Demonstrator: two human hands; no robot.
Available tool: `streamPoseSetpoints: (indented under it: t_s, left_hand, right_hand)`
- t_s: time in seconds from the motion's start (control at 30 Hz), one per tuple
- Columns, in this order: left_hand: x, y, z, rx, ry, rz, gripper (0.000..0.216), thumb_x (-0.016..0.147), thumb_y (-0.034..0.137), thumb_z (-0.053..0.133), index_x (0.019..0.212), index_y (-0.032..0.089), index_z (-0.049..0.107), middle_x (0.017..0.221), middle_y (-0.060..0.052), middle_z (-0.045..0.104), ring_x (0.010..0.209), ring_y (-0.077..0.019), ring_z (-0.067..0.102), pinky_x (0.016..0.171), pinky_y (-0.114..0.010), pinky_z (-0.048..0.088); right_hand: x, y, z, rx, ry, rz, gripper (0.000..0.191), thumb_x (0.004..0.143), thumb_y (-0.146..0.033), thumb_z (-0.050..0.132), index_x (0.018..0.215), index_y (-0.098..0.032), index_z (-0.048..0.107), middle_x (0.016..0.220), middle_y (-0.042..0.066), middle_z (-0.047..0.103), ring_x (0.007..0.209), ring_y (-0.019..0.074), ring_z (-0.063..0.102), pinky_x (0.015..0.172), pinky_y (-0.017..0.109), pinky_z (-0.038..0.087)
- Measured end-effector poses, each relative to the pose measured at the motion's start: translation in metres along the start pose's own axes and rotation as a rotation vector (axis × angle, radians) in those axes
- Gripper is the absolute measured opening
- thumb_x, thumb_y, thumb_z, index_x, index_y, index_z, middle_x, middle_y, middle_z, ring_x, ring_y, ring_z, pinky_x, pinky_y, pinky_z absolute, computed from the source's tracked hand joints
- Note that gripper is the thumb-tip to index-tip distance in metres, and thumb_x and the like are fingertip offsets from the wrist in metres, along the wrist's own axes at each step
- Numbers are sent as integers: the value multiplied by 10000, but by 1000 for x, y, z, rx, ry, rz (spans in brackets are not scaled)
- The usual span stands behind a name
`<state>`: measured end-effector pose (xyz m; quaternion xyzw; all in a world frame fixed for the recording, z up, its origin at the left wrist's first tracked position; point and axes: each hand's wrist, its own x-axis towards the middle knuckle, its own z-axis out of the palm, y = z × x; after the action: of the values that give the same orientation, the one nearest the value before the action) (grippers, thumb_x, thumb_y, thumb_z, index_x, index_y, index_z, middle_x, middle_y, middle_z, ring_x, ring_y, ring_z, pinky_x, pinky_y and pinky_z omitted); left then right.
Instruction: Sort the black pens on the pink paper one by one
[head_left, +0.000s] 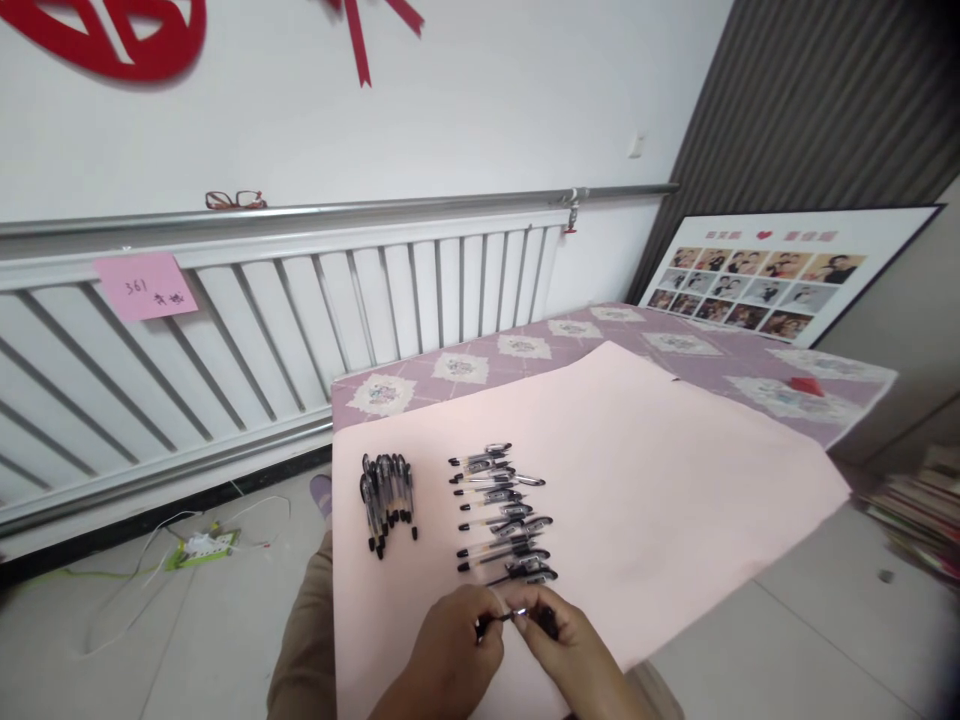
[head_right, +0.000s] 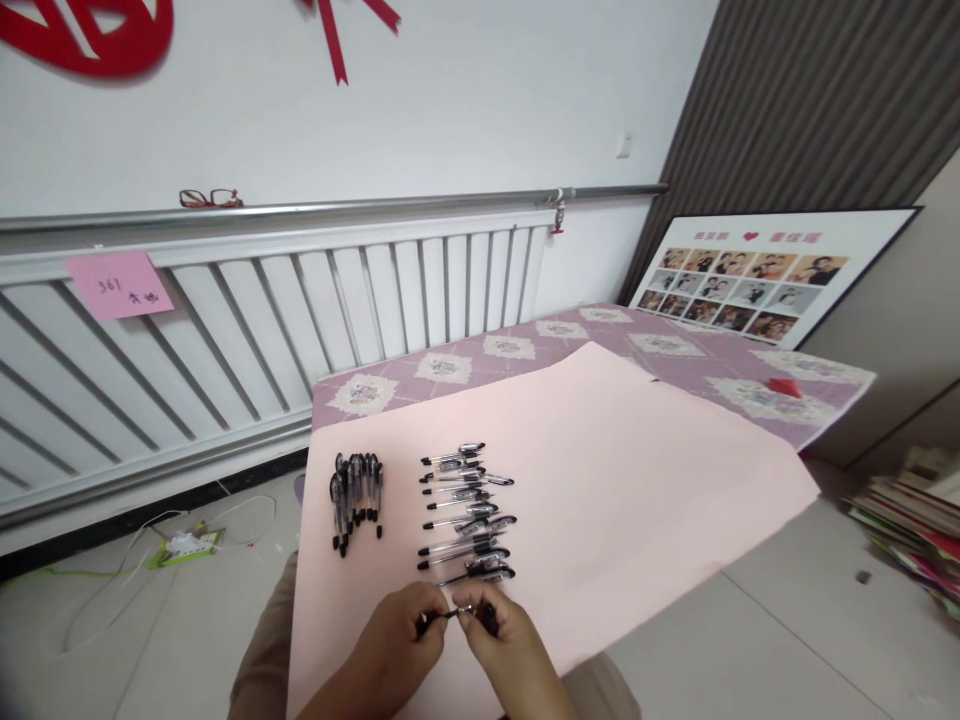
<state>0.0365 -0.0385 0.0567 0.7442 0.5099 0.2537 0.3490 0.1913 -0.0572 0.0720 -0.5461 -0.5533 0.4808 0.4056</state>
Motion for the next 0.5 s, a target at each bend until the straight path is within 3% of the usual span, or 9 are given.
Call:
streamPoseSetpoints:
  t_s: [0.5]
  left_hand:
    - [9,0,12,81,-29,-26,170,693,117,475,715,214,613,726,26,623,699,-126,561,649,-207,382]
  right_hand:
    - [1,21,-13,25,77,54,180,740,-314,548,821,-196,657,830,36,673,823,207,595,777,290,441]
